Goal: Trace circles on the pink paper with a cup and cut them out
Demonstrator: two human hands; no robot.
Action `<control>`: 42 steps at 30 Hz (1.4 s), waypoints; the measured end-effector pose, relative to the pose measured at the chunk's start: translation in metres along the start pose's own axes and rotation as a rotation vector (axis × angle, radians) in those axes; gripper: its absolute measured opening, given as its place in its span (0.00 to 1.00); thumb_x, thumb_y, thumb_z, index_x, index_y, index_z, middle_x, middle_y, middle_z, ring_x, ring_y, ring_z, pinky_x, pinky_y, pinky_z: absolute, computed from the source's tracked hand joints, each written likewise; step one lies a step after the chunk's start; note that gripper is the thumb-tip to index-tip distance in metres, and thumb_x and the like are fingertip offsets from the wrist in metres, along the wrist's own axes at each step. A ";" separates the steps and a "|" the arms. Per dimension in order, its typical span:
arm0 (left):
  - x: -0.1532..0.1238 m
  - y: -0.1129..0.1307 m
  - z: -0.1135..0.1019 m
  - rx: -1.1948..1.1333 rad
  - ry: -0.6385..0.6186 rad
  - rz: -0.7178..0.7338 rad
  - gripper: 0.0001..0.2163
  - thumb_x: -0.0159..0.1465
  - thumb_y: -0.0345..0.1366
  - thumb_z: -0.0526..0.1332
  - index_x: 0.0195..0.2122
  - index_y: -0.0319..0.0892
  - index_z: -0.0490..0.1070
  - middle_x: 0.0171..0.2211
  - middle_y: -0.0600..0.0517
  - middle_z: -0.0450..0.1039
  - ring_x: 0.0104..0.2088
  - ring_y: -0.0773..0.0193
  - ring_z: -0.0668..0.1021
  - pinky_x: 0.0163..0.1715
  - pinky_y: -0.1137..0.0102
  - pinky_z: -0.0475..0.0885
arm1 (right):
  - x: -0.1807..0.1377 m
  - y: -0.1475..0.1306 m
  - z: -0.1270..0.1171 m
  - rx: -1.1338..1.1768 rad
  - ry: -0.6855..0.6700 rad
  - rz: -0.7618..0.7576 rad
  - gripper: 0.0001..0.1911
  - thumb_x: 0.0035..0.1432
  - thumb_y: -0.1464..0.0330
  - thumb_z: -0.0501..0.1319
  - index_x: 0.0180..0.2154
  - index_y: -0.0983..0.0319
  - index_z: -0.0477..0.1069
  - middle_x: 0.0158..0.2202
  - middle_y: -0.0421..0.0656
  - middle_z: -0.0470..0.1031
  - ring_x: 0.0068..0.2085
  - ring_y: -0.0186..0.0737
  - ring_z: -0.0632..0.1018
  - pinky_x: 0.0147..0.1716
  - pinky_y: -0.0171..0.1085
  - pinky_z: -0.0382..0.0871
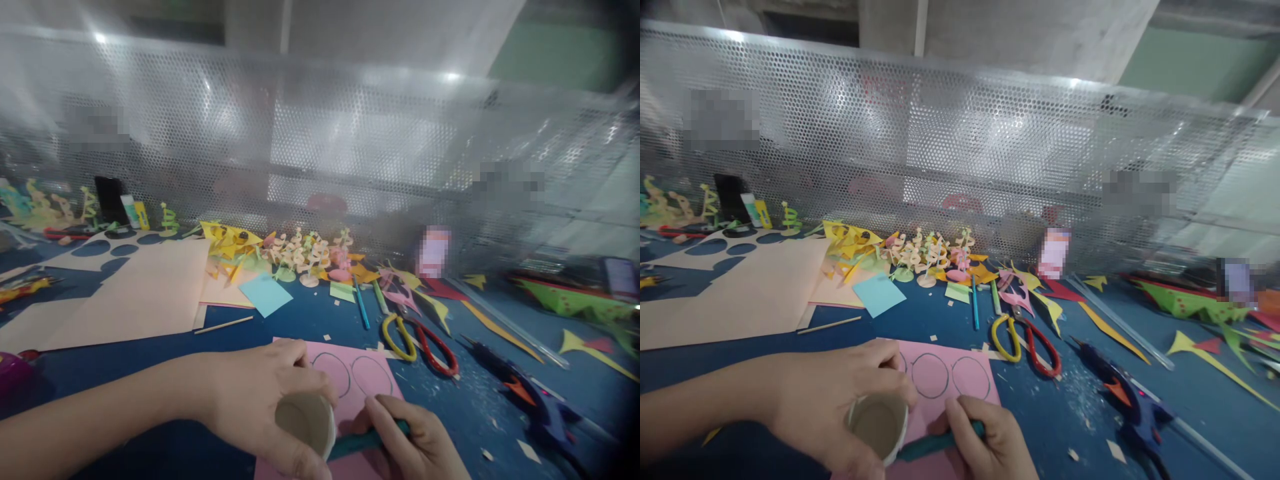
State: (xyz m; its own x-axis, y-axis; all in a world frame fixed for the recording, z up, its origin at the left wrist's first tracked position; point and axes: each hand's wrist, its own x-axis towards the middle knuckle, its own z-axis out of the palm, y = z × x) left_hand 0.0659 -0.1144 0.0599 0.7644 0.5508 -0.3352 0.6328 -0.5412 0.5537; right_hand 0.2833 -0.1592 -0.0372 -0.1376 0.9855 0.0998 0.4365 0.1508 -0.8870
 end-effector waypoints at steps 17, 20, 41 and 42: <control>-0.001 0.000 0.002 0.001 0.018 0.018 0.27 0.49 0.58 0.61 0.49 0.54 0.66 0.41 0.50 0.59 0.47 0.51 0.66 0.45 0.57 0.66 | 0.009 0.000 0.002 0.211 0.077 0.157 0.27 0.53 0.47 0.55 0.23 0.65 0.71 0.12 0.35 0.62 0.17 0.29 0.61 0.20 0.30 0.54; -0.001 -0.002 0.002 0.002 0.027 0.043 0.25 0.52 0.58 0.59 0.48 0.53 0.66 0.41 0.50 0.59 0.46 0.52 0.66 0.44 0.60 0.66 | 0.011 0.002 -0.002 0.205 0.103 0.179 0.27 0.51 0.46 0.56 0.24 0.64 0.71 0.11 0.35 0.62 0.16 0.30 0.62 0.19 0.30 0.55; -0.009 -0.004 0.003 0.185 0.131 0.173 0.18 0.65 0.46 0.45 0.52 0.53 0.65 0.33 0.51 0.57 0.36 0.58 0.65 0.40 0.63 0.63 | 0.106 -0.042 0.045 0.199 -0.375 0.183 0.21 0.49 0.53 0.56 0.16 0.60 0.58 0.10 0.32 0.57 0.14 0.27 0.57 0.15 0.30 0.48; -0.009 -0.003 0.003 0.181 0.127 0.166 0.18 0.65 0.46 0.45 0.53 0.53 0.65 0.33 0.51 0.57 0.36 0.57 0.65 0.41 0.62 0.63 | 0.107 -0.044 0.047 0.207 -0.396 0.195 0.21 0.47 0.53 0.57 0.16 0.60 0.58 0.10 0.32 0.56 0.14 0.27 0.56 0.15 0.30 0.48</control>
State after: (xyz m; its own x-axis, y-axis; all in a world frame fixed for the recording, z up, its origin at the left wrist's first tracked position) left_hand 0.0572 -0.1191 0.0590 0.8452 0.5141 -0.1463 0.5205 -0.7293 0.4441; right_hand 0.2076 -0.0641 -0.0084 -0.4164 0.8820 -0.2207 0.3070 -0.0921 -0.9472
